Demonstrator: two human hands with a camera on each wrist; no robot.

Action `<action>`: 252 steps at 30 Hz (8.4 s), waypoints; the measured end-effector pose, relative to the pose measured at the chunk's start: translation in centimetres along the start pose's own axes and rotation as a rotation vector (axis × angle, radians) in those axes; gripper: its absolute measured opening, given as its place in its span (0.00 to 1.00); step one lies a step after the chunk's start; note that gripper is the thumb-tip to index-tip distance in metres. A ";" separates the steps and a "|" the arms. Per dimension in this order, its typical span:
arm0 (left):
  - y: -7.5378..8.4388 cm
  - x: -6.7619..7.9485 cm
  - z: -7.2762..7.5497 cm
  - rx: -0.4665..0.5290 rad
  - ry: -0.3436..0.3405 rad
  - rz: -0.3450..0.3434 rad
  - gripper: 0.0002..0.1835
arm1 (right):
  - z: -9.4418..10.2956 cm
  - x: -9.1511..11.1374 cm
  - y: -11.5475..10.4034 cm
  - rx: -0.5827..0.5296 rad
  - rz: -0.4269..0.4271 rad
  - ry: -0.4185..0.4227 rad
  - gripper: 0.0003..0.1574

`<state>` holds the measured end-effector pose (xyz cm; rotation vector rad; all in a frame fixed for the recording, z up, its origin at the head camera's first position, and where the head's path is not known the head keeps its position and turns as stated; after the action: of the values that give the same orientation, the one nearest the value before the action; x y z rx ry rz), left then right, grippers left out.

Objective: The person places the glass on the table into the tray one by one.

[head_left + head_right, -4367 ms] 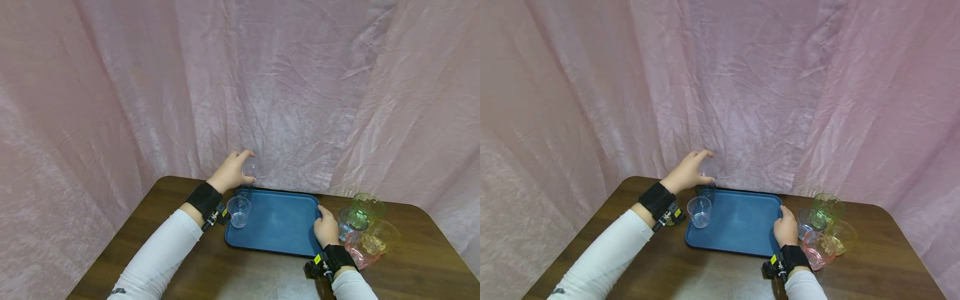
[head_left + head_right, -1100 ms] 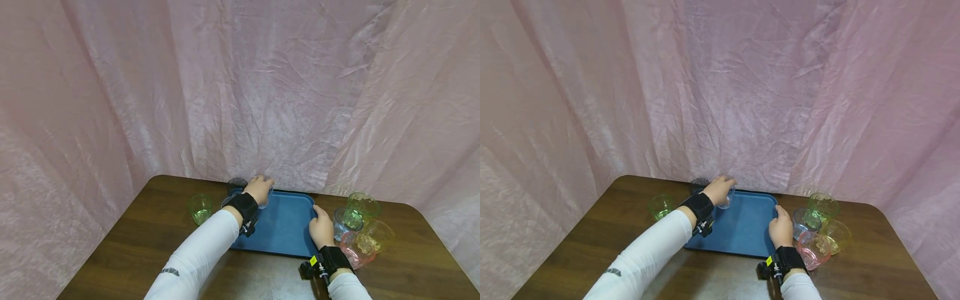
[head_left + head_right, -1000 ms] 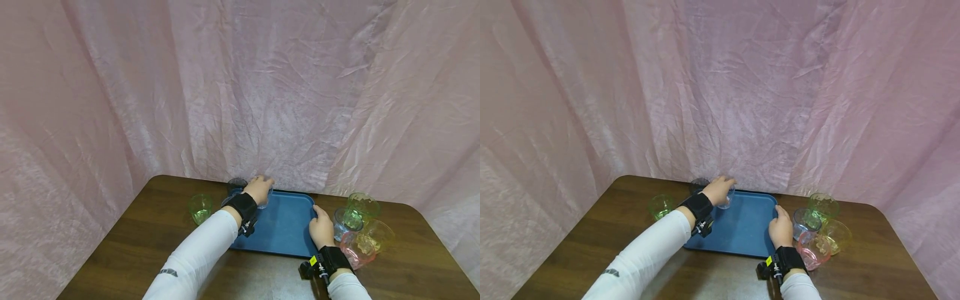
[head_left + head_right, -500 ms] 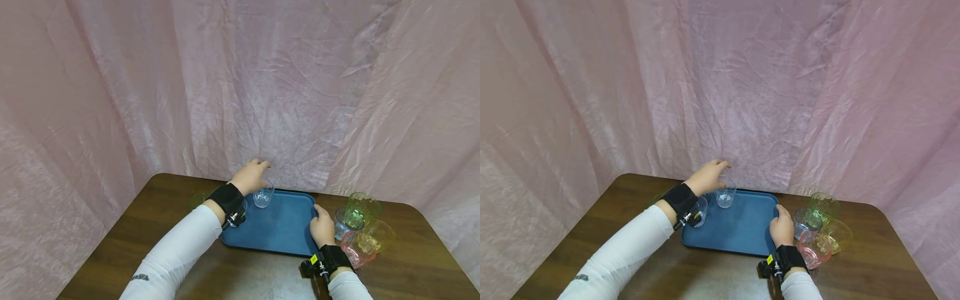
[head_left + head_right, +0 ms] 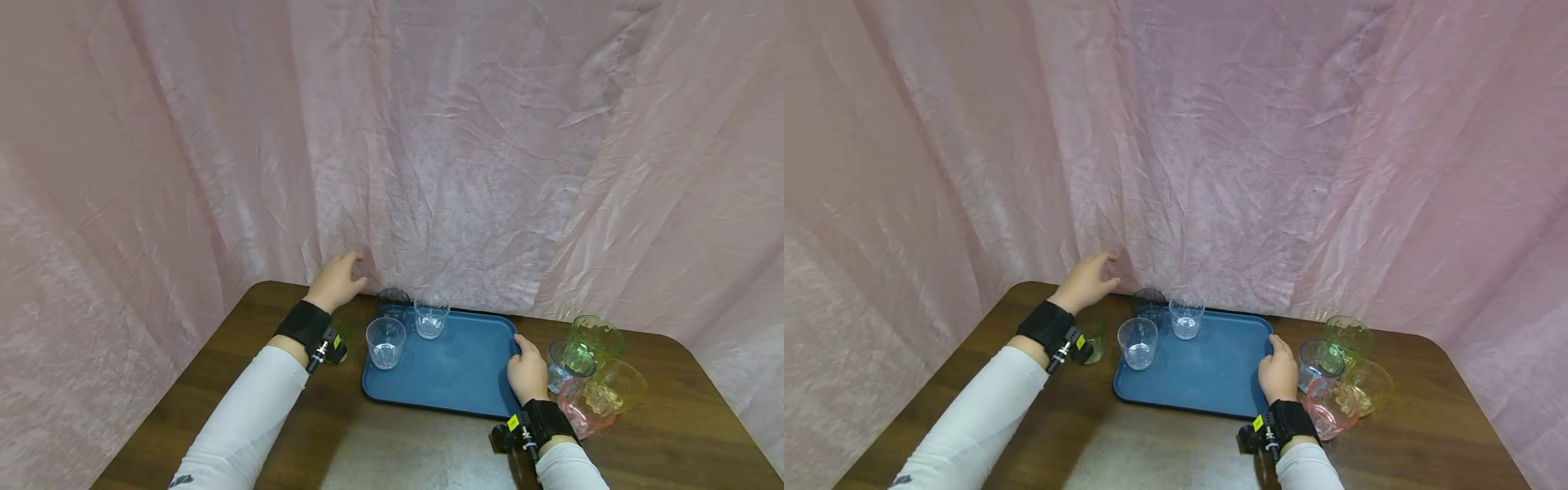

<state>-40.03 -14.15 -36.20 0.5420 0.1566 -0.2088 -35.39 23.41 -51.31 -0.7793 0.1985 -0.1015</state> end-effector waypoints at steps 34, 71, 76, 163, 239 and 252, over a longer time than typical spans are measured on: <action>-4.5 6.5 -3.5 0.012 -0.315 0.105 0.33 | 0.2 0.1 -0.3 -0.011 0.023 -0.001 0.34; 4.5 3.5 3.2 -0.107 0.073 -0.004 0.35 | 0.1 0.3 0.0 -0.018 0.002 -0.020 0.34; 6.7 2.8 3.5 -0.091 0.086 -0.053 0.37 | 0.1 0.3 0.0 -0.021 0.000 -0.024 0.34; 10.7 4.7 -12.5 -0.348 -0.330 -0.349 0.36 | 0.1 0.1 0.0 -0.016 -0.018 -0.002 0.34; -5.0 4.1 -14.8 1.245 0.086 0.301 0.25 | -0.3 0.0 0.4 -0.007 -0.012 -0.002 0.34; -5.8 3.6 -15.3 1.039 0.102 0.282 0.26 | 0.1 -0.1 -0.1 -0.007 -0.011 -0.010 0.34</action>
<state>-39.31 -11.50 -52.67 1.5980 0.0575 0.0329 -35.49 23.43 -51.13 -0.7882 0.1848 -0.1070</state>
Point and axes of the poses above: each hand's wrist, its own x-axis away from the middle knuckle, its own z-axis out of the back of the hand, y = z × x, the point moved 4 cm from there along -x, towards the middle knuckle, and after that the axes turned 2 degrees about x, right-handed, at the moved point
